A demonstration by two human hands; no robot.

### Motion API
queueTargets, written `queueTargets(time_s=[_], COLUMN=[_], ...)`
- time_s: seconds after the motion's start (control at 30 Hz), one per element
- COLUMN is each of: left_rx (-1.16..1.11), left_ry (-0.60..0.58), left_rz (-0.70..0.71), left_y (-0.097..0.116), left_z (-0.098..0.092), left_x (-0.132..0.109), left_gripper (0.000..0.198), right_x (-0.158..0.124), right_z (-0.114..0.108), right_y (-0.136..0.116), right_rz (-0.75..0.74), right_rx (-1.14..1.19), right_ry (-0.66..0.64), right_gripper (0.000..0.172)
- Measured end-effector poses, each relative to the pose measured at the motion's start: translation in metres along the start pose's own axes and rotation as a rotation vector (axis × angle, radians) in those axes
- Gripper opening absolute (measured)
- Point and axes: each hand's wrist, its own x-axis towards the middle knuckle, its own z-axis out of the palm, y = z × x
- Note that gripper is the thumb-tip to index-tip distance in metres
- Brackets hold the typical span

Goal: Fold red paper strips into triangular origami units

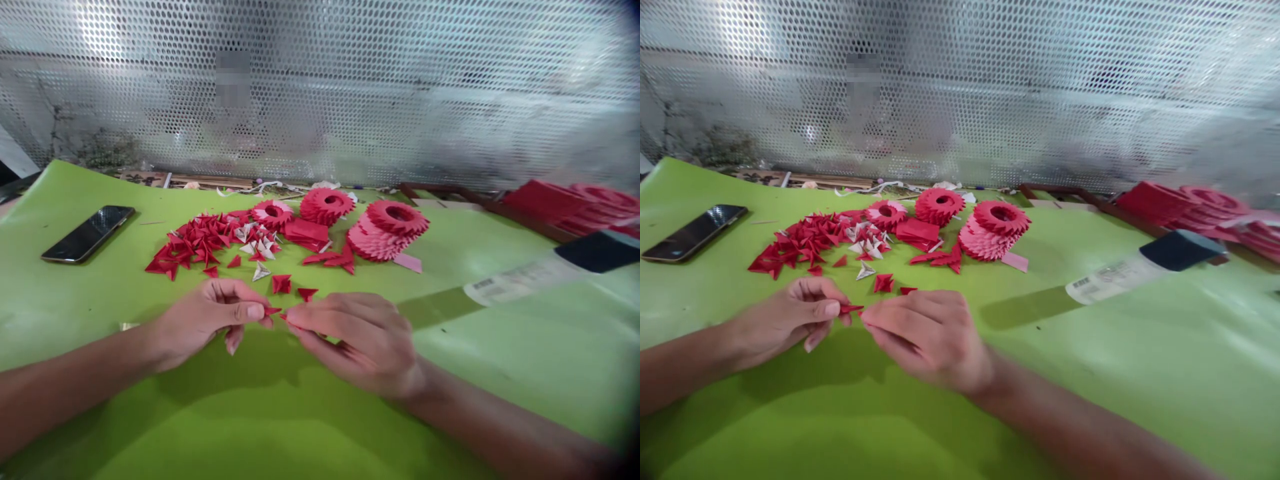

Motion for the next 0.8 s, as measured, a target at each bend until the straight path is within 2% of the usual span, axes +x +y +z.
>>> queueTargets(time_s=[0.37,0.8], left_rx=[0.037,0.058], left_ry=[-0.042,-0.072], left_rz=[0.003,0.010], left_y=[-0.0001,-0.0027], left_z=[-0.0012,-0.0051], left_x=[0.0001,0.0009], left_gripper=[0.017,0.013], right_x=[-0.0053,-0.0002], right_z=[0.0021,0.0033], right_y=[0.0048,0.0027], right_rz=[0.003,0.041], right_rx=[-0.002,0.014], right_ry=[-0.040,-0.033], right_gripper=[0.024,0.013])
